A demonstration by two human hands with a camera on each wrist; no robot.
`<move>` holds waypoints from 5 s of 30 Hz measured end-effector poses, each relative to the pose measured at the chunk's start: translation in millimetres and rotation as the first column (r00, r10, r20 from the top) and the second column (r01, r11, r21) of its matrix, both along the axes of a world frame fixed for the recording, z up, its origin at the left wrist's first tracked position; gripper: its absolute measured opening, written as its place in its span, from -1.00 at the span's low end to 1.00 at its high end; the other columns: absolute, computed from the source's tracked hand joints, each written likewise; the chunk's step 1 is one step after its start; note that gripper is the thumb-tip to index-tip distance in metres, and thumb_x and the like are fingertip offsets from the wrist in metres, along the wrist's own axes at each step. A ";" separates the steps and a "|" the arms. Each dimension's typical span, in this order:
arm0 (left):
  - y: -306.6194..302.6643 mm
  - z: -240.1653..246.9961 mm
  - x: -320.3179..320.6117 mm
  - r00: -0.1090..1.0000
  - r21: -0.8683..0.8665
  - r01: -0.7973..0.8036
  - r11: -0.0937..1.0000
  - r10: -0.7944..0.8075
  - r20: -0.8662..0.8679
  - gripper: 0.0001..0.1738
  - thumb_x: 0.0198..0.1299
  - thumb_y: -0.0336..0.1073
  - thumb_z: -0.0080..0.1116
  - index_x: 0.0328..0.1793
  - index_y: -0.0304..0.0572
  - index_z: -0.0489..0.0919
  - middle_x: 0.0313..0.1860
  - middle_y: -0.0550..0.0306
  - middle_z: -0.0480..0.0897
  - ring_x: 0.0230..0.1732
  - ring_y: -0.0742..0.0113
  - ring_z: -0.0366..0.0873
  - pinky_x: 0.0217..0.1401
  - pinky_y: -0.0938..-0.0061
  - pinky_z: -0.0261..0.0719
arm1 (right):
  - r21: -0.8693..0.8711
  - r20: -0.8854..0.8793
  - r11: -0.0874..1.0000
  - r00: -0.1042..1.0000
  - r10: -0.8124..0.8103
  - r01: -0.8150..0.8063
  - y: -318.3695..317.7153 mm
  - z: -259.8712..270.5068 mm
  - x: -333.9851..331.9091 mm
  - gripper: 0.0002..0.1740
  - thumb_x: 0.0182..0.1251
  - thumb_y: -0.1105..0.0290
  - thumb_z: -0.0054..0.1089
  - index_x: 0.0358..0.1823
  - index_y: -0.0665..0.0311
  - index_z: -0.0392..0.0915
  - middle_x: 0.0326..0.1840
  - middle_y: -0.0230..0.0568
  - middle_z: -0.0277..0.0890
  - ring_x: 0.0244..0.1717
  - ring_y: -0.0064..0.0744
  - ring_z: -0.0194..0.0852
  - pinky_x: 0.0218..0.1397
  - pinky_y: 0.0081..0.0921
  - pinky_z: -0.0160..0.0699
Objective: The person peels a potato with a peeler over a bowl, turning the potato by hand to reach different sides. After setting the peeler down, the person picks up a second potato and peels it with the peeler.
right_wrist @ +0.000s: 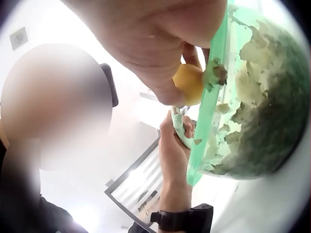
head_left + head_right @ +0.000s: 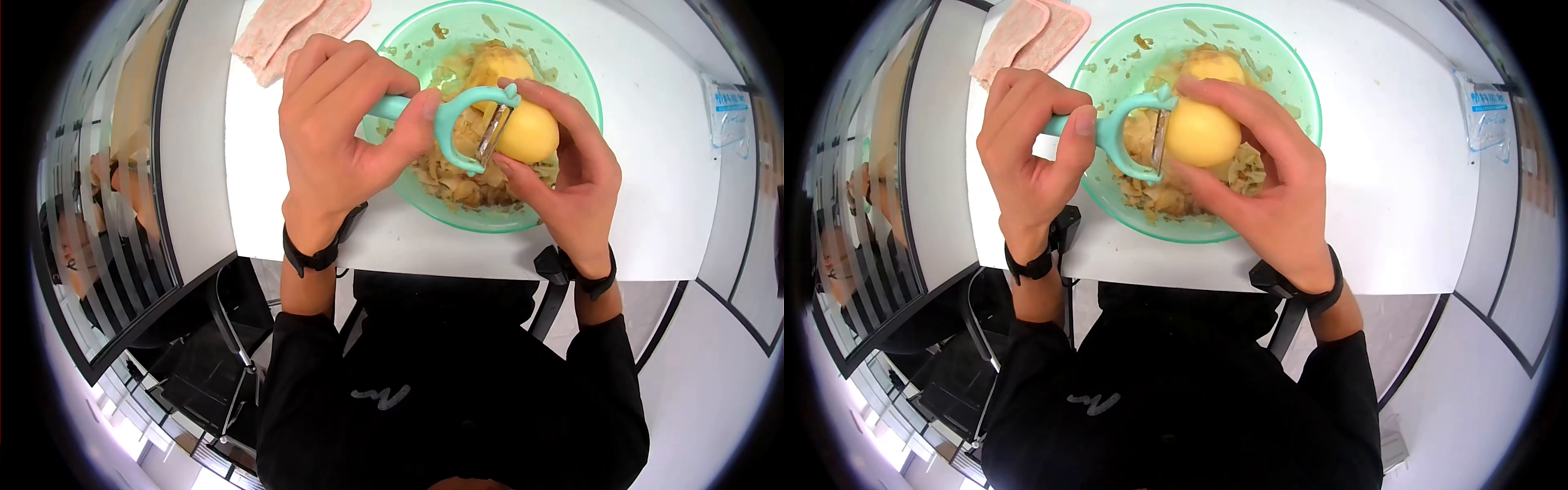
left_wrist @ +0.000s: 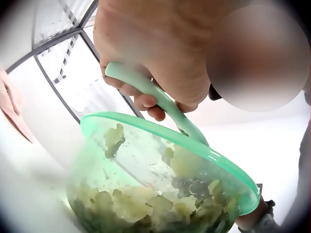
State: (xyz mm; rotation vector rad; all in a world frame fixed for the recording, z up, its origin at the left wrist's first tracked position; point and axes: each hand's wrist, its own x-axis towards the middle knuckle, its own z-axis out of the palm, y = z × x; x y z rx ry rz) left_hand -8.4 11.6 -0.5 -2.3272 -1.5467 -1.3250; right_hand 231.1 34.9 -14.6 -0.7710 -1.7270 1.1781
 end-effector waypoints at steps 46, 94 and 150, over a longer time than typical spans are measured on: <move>0.8 -5.2 2.9 0.988 -0.064 -0.146 0.987 0.142 -0.057 -0.76 0.04 -0.28 0.58 -0.30 -0.16 0.69 -0.40 0.22 0.64 -0.22 0.16 0.49 -0.15 0.34 0.45 | -0.010 -0.087 0.988 0.984 0.156 -0.157 0.2 1.3 5.5 -0.25 0.07 0.71 0.34 0.37 0.37 0.35 0.40 0.08 0.53 0.42 -0.20 0.51 0.52 -0.29 0.44; 2.3 -4.7 -4.6 0.968 0.047 -0.234 0.971 0.237 -0.081 -0.76 0.03 -0.28 0.60 -0.34 -0.15 0.70 -0.43 0.26 0.64 -0.30 0.23 0.47 -0.23 0.40 0.42 | 0.094 0.160 0.994 0.986 0.043 -0.059 -4.9 1.6 -4.2 -0.32 0.03 0.61 0.49 0.26 0.29 0.50 0.35 -0.01 0.61 0.28 -0.16 0.65 0.31 -0.34 0.65; 6.9 -10.1 -0.3 0.993 0.114 -0.082 0.990 0.090 -0.070 -0.68 -0.09 -0.16 0.65 -0.36 -0.08 0.69 -0.44 0.30 0.61 -0.31 0.23 0.48 -0.26 0.39 0.40 | -0.203 -0.059 0.959 0.980 0.190 -0.198 0.2 4.3 14.8 -0.30 0.12 0.58 0.42 0.35 0.36 0.41 0.36 -0.05 0.50 0.31 -0.34 0.55 0.44 -0.37 0.50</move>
